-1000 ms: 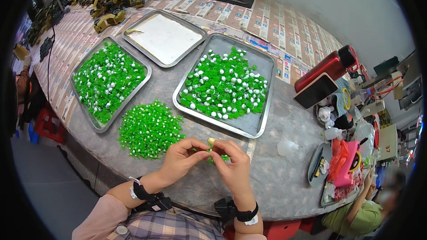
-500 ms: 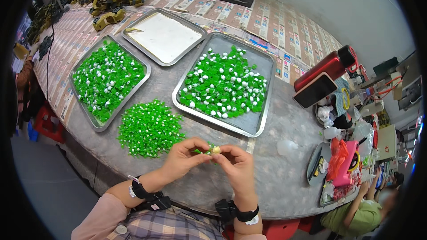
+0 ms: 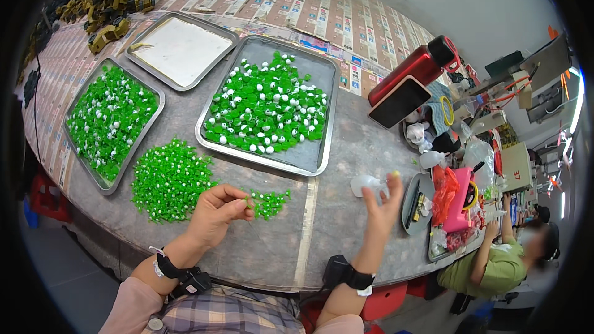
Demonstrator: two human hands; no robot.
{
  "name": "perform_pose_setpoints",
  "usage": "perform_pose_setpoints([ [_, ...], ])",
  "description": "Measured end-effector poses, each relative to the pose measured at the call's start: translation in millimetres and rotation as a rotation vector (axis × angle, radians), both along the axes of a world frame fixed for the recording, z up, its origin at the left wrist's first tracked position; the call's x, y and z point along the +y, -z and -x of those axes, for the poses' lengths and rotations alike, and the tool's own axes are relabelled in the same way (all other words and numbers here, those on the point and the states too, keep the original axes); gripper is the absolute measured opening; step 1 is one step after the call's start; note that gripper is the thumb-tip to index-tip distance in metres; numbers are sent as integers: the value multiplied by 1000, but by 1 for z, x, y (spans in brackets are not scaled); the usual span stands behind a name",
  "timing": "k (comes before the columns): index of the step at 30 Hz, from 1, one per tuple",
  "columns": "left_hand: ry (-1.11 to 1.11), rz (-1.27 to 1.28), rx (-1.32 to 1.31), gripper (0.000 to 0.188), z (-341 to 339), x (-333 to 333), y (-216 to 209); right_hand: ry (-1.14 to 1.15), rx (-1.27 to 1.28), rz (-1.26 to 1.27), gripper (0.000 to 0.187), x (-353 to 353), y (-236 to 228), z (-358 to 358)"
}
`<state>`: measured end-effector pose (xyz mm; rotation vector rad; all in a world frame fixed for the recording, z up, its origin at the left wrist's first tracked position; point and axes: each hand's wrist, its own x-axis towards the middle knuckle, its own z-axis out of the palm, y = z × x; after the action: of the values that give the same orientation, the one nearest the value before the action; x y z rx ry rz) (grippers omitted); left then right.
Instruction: The person sits at a table and repeatedly assembles small green and white candy pieces. They pick up a green piece, apply a small amount of liquid from a squeeze bottle, and attach a white piece to it. The finished items are placed into a metal tray on the table.
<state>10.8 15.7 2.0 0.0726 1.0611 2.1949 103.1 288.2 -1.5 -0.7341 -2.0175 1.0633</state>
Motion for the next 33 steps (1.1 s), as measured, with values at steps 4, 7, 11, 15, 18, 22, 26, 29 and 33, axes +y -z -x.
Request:
perform_pose_setpoints([
  [4,28,-34,-39,11,2,-2,1,-141,-169,109,48,7,18,5],
  [7,49,-35,-55,9,2,-3,1,-185,70,226,41,-25,-13,13],
  [11,70,-50,-110,9,4,-6,5,-250,159,155,50,-71,-51,10],
  [15,73,-50,-146,9,4,-4,2,-179,303,75,63,-106,-67,18],
  [18,75,-67,-164,10,4,-5,5,-159,411,113,62,-125,-69,29],
  [22,89,-96,-166,9,3,-6,9,-214,494,104,62,-132,-59,32],
  [26,97,-77,-162,8,3,-6,7,-274,488,14,61,-136,-54,29],
  [29,104,-78,-158,9,3,-5,7,-291,479,-19,58,-135,-50,30],
  [33,109,-82,-159,9,3,-6,6,-325,477,-64,55,-135,-50,32],
])
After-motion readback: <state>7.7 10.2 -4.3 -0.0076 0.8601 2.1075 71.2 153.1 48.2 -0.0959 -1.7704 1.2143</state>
